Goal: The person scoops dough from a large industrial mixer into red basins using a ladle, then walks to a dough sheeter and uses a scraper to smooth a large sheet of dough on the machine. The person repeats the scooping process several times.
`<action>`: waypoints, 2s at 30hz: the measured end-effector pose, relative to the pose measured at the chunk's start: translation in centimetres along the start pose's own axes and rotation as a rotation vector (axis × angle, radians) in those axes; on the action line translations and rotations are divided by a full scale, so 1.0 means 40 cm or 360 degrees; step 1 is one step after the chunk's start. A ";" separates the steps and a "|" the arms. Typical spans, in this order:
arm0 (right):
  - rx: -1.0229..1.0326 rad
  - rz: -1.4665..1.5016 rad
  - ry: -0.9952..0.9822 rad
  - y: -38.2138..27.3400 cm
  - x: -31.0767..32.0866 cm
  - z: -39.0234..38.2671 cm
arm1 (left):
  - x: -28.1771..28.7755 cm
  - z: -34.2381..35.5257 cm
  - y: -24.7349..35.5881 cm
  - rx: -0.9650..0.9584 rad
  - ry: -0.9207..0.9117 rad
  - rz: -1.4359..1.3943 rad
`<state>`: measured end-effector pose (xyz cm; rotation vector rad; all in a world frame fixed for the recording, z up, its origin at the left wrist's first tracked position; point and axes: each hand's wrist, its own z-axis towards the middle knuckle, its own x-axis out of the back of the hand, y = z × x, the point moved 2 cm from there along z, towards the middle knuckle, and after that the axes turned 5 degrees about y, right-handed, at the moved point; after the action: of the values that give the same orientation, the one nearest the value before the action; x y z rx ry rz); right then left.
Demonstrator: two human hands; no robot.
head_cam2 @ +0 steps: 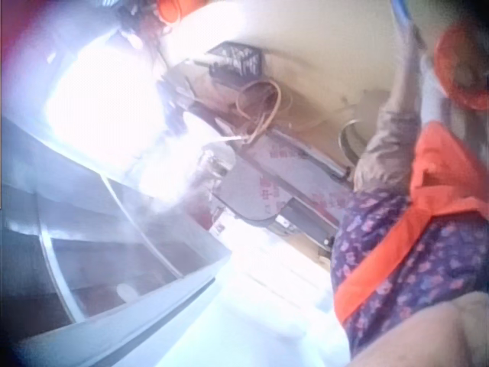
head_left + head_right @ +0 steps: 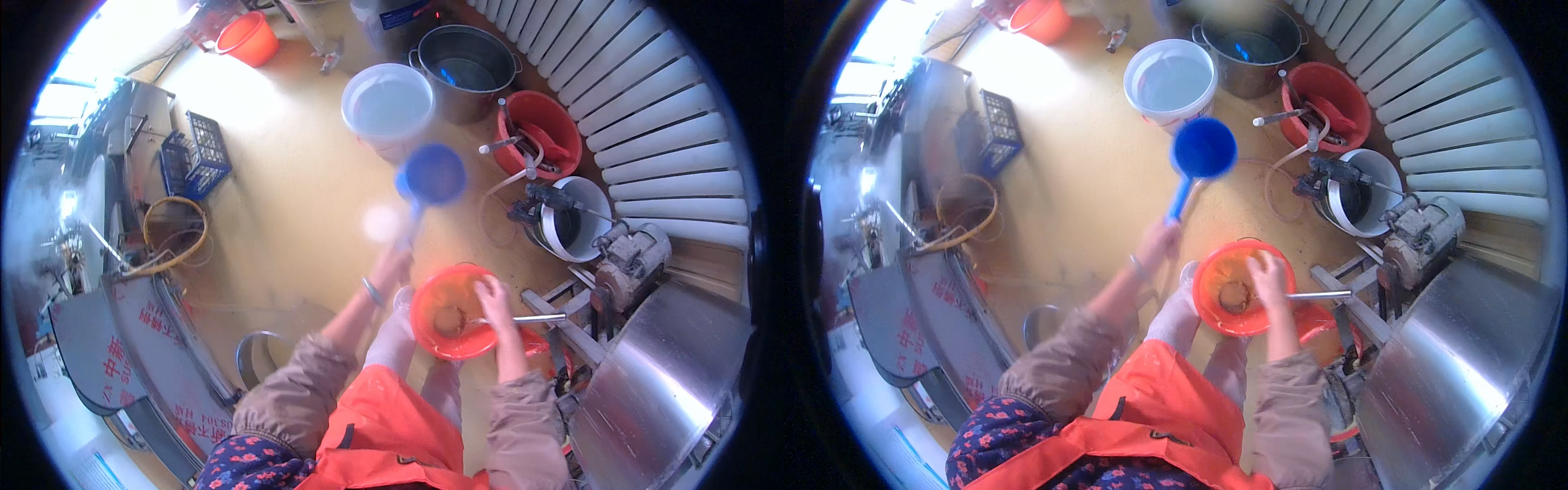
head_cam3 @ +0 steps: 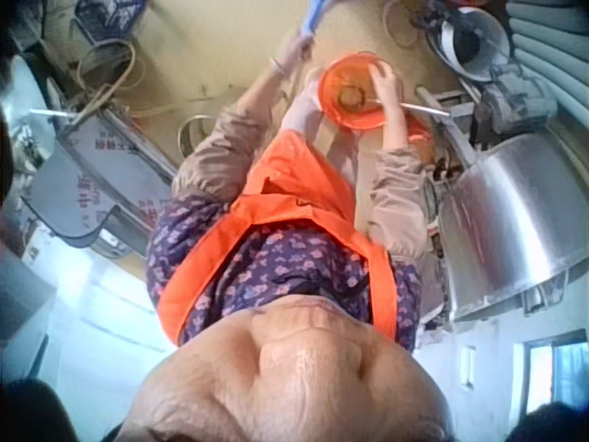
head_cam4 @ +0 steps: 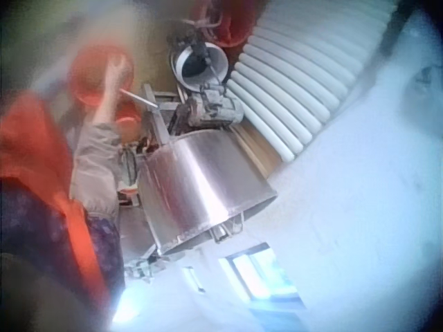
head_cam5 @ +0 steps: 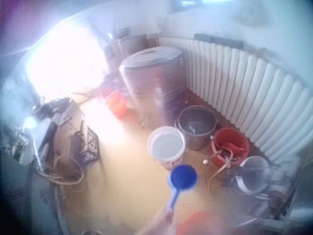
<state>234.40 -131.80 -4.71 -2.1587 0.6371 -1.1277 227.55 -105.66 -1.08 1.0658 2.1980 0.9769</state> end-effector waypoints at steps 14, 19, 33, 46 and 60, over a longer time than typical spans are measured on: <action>-0.0462 -0.2324 -0.0511 0.573 0.243 0.089 | 0.226 0.865 0.162 0.0147 0.0289 -0.0430; -0.0572 -0.2194 -0.0564 0.598 0.233 0.090 | 0.180 0.655 0.004 -0.0017 0.0440 -0.0113; -0.1628 0.0789 -0.0757 0.343 0.136 -0.607 | -0.473 -0.414 -0.954 0.1772 0.0088 -0.0649; -0.2151 0.2874 -0.0463 0.429 0.136 -0.338 | -0.527 -0.010 -1.183 0.1287 0.0327 0.0517; -0.1799 0.1751 -0.0174 0.420 -0.126 -0.261 | -0.454 0.067 -1.053 0.1629 0.0000 -0.0834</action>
<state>220.77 -143.29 -14.68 -1.9553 2.3970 0.0453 220.60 -137.76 -33.22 0.7367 2.7885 -0.4472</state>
